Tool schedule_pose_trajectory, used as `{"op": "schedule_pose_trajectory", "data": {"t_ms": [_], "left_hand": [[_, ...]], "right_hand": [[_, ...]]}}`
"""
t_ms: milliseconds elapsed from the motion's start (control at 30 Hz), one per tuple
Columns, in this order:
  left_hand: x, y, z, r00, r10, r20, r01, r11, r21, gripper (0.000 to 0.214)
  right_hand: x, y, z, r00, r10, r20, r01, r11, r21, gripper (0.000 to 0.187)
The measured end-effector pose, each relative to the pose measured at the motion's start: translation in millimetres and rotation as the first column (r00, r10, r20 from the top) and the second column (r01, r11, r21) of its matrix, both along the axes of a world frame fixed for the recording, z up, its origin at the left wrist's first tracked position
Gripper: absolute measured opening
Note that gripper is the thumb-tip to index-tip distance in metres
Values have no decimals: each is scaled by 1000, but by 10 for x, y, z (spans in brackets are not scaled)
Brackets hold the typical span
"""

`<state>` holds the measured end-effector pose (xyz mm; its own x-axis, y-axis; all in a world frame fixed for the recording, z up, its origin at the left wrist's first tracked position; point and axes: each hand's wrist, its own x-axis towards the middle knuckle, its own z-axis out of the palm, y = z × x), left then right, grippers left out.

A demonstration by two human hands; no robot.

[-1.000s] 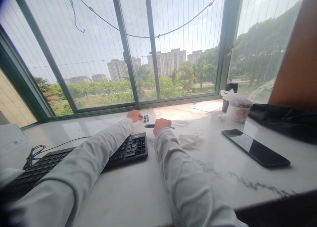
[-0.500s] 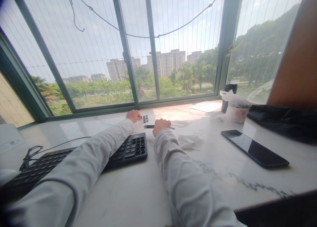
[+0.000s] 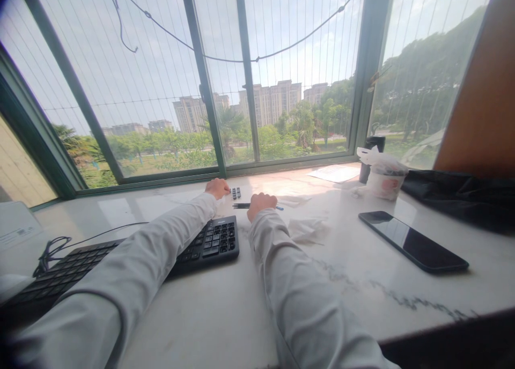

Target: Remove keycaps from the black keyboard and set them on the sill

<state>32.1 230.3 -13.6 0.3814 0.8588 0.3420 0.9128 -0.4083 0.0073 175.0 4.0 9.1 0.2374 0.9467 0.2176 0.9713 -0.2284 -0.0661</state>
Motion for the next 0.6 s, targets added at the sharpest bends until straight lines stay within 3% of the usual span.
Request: {"op": "schedule_pose_trajectory", "data": {"t_ms": [600], "left_hand": [[12, -96, 58, 1000, 5, -22, -6, 1000, -16, 20]], "right_hand": [[-7, 0, 13, 1000, -2, -8, 1, 1000, -26, 26]]}}
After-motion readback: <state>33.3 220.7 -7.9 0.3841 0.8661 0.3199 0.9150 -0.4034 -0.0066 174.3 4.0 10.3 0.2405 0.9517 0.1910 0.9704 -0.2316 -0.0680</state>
